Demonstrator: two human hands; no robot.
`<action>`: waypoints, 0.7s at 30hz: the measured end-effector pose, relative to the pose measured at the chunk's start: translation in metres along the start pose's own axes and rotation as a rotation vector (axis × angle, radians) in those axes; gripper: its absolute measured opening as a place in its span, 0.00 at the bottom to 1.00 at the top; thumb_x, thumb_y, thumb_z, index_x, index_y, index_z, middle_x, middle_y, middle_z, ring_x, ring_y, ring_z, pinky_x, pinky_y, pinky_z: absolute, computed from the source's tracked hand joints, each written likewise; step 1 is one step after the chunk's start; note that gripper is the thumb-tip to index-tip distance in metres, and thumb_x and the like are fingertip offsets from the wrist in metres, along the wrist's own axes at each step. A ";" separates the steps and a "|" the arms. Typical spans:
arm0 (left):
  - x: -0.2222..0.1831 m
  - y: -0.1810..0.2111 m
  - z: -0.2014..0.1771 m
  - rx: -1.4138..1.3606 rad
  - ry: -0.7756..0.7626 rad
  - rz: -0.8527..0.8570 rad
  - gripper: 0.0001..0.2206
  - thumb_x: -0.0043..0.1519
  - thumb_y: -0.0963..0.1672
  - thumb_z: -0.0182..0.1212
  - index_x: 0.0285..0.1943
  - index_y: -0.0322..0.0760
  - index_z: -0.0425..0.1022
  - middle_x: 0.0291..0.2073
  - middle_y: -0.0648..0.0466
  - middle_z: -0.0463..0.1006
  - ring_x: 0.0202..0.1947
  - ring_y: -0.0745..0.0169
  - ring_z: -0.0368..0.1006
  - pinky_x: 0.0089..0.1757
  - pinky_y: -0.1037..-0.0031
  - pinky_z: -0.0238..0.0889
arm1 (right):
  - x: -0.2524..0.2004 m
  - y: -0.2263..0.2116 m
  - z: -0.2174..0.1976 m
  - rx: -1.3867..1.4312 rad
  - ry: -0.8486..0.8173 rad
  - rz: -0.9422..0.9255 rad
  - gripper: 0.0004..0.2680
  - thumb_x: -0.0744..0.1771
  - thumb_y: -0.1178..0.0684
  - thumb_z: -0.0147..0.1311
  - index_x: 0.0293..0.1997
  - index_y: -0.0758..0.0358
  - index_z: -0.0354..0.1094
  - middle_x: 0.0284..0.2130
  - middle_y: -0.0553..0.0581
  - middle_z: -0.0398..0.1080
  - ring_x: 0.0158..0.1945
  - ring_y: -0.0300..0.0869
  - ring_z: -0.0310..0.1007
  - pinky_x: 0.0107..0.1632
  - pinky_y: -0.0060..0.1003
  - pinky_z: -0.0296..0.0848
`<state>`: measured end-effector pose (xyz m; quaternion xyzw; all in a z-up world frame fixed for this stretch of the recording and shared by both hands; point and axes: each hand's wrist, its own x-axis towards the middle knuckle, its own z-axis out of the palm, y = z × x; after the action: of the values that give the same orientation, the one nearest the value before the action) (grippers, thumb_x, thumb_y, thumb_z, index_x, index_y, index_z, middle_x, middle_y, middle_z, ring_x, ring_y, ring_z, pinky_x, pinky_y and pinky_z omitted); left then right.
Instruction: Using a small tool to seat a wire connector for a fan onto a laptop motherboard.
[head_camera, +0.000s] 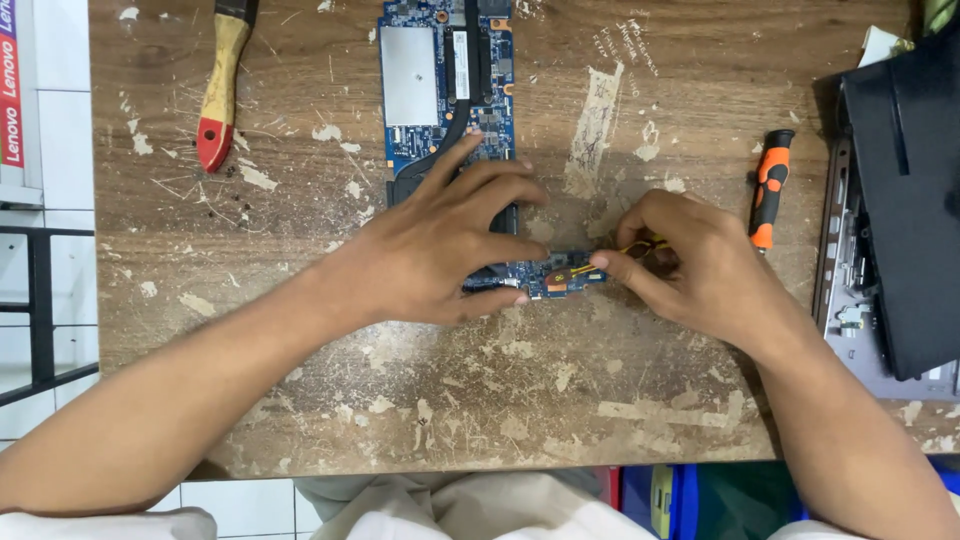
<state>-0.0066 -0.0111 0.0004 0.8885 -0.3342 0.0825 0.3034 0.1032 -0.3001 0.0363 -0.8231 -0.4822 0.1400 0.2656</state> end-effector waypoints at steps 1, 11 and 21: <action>0.000 0.001 0.000 0.000 0.000 -0.001 0.18 0.65 0.52 0.72 0.59 0.44 0.85 0.66 0.40 0.72 0.74 0.33 0.60 0.73 0.28 0.35 | 0.000 0.000 0.000 0.001 0.000 0.000 0.09 0.69 0.52 0.67 0.40 0.65 0.72 0.32 0.56 0.75 0.31 0.44 0.73 0.34 0.36 0.73; -0.001 0.005 0.002 0.040 0.046 -0.042 0.27 0.61 0.54 0.78 0.65 0.41 0.78 0.66 0.39 0.71 0.72 0.36 0.65 0.74 0.32 0.39 | 0.001 -0.003 -0.001 0.016 -0.003 -0.040 0.09 0.69 0.52 0.67 0.42 0.67 0.73 0.34 0.58 0.76 0.33 0.44 0.76 0.38 0.36 0.77; 0.005 0.009 -0.003 0.137 -0.106 -0.223 0.44 0.58 0.61 0.76 0.79 0.42 0.64 0.71 0.38 0.67 0.76 0.38 0.58 0.75 0.39 0.31 | -0.003 0.016 0.006 -0.146 0.210 -0.121 0.10 0.70 0.60 0.75 0.41 0.70 0.73 0.34 0.62 0.75 0.32 0.46 0.73 0.37 0.36 0.78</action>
<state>-0.0081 -0.0171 0.0088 0.9418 -0.2427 0.0237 0.2314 0.1100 -0.3076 0.0226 -0.8198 -0.5093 0.0012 0.2618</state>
